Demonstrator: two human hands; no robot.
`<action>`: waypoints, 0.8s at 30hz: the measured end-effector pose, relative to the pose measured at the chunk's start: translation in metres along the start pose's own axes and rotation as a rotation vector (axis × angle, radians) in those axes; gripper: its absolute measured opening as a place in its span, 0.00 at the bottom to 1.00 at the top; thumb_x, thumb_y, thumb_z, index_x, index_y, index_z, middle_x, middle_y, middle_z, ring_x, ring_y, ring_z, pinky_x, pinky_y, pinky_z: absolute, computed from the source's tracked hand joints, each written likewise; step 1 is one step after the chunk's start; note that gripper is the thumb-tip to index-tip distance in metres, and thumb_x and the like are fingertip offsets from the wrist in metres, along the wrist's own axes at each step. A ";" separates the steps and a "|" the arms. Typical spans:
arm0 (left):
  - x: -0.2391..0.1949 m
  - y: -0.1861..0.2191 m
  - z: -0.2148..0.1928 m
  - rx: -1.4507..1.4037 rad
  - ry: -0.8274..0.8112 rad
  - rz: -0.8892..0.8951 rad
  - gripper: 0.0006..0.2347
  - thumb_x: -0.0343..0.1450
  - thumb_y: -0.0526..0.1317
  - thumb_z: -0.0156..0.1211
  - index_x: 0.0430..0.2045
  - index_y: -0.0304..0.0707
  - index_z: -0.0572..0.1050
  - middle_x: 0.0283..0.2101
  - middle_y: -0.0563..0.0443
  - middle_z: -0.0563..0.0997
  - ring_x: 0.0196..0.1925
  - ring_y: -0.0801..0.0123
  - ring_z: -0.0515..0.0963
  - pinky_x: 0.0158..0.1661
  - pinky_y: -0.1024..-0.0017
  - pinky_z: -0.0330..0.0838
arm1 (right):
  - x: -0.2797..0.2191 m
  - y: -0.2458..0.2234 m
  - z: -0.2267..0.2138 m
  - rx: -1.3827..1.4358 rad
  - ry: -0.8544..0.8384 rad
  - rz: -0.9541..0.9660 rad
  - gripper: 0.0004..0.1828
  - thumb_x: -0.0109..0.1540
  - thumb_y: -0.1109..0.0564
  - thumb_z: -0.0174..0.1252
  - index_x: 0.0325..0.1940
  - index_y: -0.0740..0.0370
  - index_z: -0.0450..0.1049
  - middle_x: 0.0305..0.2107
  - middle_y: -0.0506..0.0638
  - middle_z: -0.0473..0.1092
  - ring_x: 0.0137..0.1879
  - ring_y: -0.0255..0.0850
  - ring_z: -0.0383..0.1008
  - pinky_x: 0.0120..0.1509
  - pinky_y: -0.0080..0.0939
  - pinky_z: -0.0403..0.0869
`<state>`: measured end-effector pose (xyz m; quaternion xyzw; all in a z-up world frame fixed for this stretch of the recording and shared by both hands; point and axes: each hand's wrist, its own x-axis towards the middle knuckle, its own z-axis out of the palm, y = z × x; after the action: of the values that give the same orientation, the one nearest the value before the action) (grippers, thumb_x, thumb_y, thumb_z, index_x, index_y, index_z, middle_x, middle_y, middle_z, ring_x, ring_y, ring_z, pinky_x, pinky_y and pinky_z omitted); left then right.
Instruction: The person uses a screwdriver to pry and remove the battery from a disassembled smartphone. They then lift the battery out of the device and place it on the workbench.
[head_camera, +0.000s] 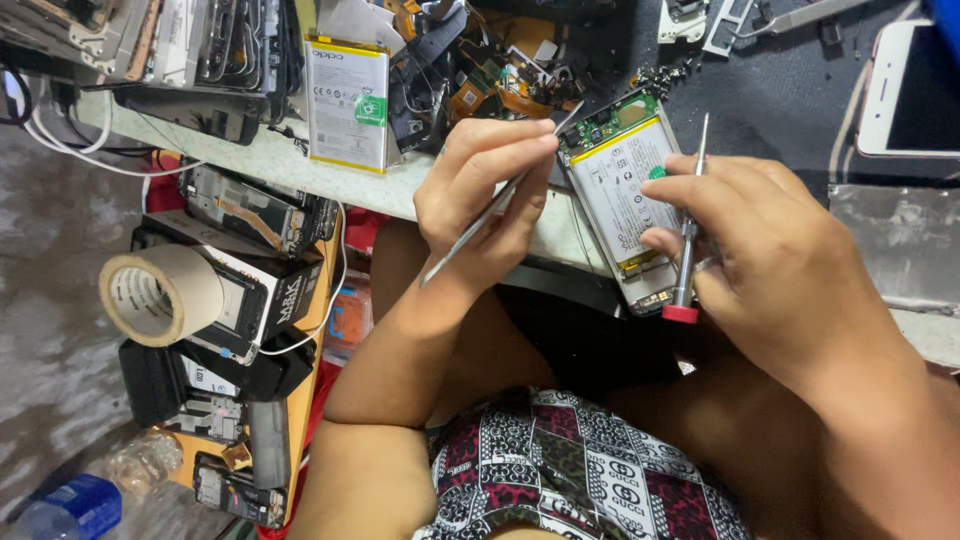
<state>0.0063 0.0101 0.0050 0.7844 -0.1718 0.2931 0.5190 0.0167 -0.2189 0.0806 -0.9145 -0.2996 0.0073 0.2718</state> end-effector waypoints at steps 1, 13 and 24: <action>0.000 0.000 0.000 0.009 -0.002 0.015 0.11 0.72 0.24 0.68 0.46 0.33 0.77 0.49 0.44 0.81 0.46 0.60 0.84 0.47 0.72 0.80 | 0.000 0.000 0.000 0.004 -0.010 0.012 0.18 0.57 0.61 0.65 0.52 0.63 0.76 0.50 0.57 0.75 0.56 0.54 0.75 0.56 0.49 0.74; 0.000 -0.005 -0.003 0.077 -0.046 0.147 0.11 0.66 0.25 0.67 0.41 0.32 0.76 0.43 0.43 0.81 0.42 0.55 0.81 0.46 0.62 0.77 | -0.013 0.001 0.000 -0.137 -0.200 -0.039 0.24 0.48 0.66 0.60 0.49 0.61 0.74 0.58 0.62 0.71 0.66 0.55 0.71 0.59 0.49 0.74; 0.000 -0.003 -0.002 0.155 -0.033 0.117 0.11 0.64 0.27 0.68 0.37 0.34 0.76 0.40 0.48 0.81 0.39 0.58 0.79 0.46 0.63 0.72 | -0.014 -0.004 0.003 -0.220 -0.200 -0.080 0.18 0.55 0.58 0.62 0.49 0.61 0.73 0.59 0.64 0.70 0.67 0.55 0.70 0.61 0.48 0.73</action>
<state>0.0076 0.0128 0.0036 0.8156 -0.2029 0.3224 0.4355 0.0024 -0.2224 0.0786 -0.9208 -0.3602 0.0547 0.1390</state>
